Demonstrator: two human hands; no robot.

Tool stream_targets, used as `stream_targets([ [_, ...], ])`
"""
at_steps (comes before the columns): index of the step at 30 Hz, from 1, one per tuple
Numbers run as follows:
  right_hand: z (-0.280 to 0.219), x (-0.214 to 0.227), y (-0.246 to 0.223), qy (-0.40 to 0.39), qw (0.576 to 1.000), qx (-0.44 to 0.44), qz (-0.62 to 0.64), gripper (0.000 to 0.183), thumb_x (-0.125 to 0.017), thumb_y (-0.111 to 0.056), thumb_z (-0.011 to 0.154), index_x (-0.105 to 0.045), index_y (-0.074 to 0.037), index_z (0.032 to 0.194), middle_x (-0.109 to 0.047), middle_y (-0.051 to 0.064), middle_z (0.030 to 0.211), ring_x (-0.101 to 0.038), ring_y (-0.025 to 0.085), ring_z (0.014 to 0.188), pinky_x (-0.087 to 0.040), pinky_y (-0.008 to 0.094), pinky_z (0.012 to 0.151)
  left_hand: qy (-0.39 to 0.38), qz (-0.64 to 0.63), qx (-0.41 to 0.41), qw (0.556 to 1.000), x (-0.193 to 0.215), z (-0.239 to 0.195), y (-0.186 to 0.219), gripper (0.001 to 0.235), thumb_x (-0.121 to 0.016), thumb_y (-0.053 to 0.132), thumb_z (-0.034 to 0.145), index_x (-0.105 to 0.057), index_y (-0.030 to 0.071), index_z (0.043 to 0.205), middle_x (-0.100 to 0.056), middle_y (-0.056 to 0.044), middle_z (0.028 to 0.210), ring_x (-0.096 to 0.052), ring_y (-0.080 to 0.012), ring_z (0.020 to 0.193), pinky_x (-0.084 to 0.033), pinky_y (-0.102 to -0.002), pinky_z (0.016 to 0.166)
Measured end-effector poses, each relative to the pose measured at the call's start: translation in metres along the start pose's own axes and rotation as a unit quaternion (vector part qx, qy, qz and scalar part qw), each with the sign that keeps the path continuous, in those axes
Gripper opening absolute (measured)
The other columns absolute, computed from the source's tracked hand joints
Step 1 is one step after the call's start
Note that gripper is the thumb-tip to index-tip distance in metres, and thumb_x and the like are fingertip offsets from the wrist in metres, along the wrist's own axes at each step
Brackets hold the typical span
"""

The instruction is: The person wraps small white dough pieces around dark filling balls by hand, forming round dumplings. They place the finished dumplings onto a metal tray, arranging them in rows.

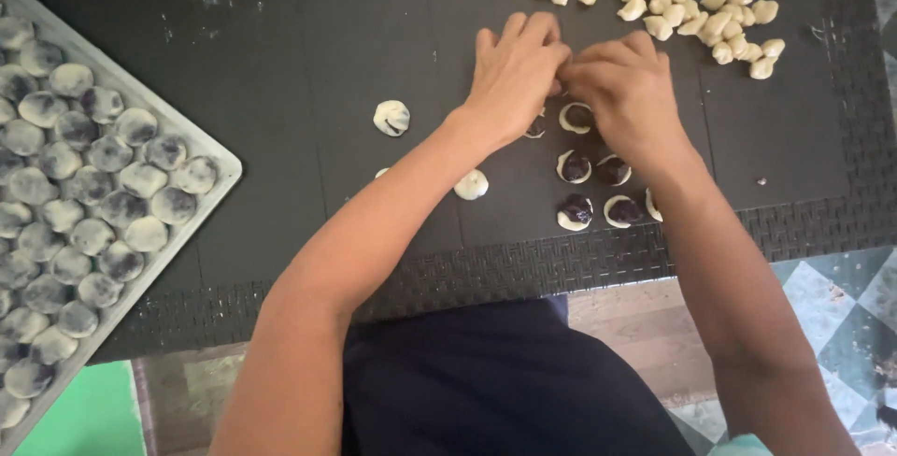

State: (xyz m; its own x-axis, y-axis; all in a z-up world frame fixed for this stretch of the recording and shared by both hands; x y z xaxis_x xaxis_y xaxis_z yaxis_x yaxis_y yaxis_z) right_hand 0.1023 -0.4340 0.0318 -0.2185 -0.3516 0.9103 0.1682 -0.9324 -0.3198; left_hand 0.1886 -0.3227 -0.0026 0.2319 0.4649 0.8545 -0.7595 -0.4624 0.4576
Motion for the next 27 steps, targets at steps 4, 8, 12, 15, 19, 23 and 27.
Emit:
stream_targets([
  [4,-0.005,0.004,-0.007,0.049,0.997,-0.038,0.051,0.021,-0.076,-0.004,0.084,-0.070,-0.011,0.103,-0.069,-0.001,0.107,-0.045,0.026,0.092,-0.034,0.041,0.083,0.042,0.071,-0.040,0.996,0.001,-0.004,0.009,0.024,-0.065,0.004,0.073,-0.054,0.014,0.092,-0.056,-0.002,0.098,-0.048,-0.0275,0.093,-0.032,-0.044,0.068],
  [8,-0.001,-0.009,0.003,0.042,0.995,-0.055,0.072,0.015,-0.078,-0.006,0.080,-0.073,-0.011,0.094,-0.054,0.004,0.083,-0.050,0.024,0.090,-0.036,0.043,0.088,0.025,0.042,-0.067,0.997,0.017,-0.018,0.015,0.041,-0.060,-0.009,0.068,-0.039,0.014,0.096,-0.063,-0.003,0.077,-0.052,-0.0283,0.075,-0.030,-0.040,0.070],
  [12,0.011,0.009,-0.035,0.075,0.992,0.053,0.090,0.018,-0.081,0.006,0.083,-0.068,-0.003,0.091,-0.064,0.004,0.081,-0.049,0.024,0.087,-0.044,0.037,0.068,-0.047,0.001,-0.003,0.999,0.031,-0.022,-0.008,0.048,-0.056,-0.001,0.081,-0.042,0.013,0.124,-0.072,-0.006,0.092,-0.058,-0.0361,0.085,-0.035,-0.047,0.070],
  [15,0.019,0.019,-0.070,0.083,0.982,0.137,0.103,0.013,-0.073,0.000,0.097,-0.065,0.004,0.107,-0.067,0.014,0.100,-0.050,0.030,0.093,-0.046,0.038,0.079,-0.012,-0.171,0.079,0.982,0.062,-0.030,-0.025,0.018,-0.057,0.028,0.078,-0.070,0.016,0.083,-0.073,-0.008,0.078,-0.067,-0.0342,0.076,-0.044,-0.044,0.066],
  [19,0.028,0.013,-0.086,0.115,0.977,0.176,0.043,0.035,-0.085,-0.007,0.088,-0.058,0.004,0.107,-0.062,0.015,0.100,-0.052,0.031,0.090,-0.048,0.038,0.078,-0.094,-0.415,0.276,0.862,0.104,-0.056,-0.018,0.026,-0.063,0.036,0.079,-0.072,0.016,0.093,-0.071,0.003,0.076,-0.061,-0.0081,0.066,-0.049,-0.023,0.070],
  [23,0.037,-0.006,-0.076,0.169,0.969,0.135,0.123,0.015,-0.081,0.002,0.085,-0.069,-0.001,0.091,-0.064,0.005,0.082,-0.060,0.023,0.078,-0.053,0.031,0.067,-0.044,-0.566,0.278,0.775,0.074,-0.065,-0.038,0.043,-0.067,0.041,0.088,-0.069,0.008,0.115,-0.075,-0.013,0.096,-0.069,-0.0147,0.079,-0.063,-0.025,0.068],
  [27,0.038,0.007,-0.096,0.167,0.961,0.094,0.199,0.003,-0.071,0.003,0.094,-0.071,0.003,0.097,-0.067,0.012,0.085,-0.063,0.028,0.078,-0.054,0.035,0.065,0.011,-0.621,0.289,0.728,0.069,-0.066,-0.045,0.034,-0.066,0.031,0.091,-0.069,0.004,0.112,-0.073,-0.011,0.096,-0.068,-0.0129,0.076,-0.064,-0.023,0.067],
])
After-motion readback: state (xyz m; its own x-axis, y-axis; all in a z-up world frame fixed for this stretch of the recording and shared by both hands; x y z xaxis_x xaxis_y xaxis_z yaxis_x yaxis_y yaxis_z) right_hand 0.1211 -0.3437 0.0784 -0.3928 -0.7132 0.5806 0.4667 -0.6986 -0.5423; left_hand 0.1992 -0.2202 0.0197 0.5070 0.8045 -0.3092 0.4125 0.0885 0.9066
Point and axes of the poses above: each hand's wrist, its own z-axis towards the middle knuckle, its own x-axis out of the back of the hand, y = z × x, the point moved 4 cm from there along z, towards the middle knuckle
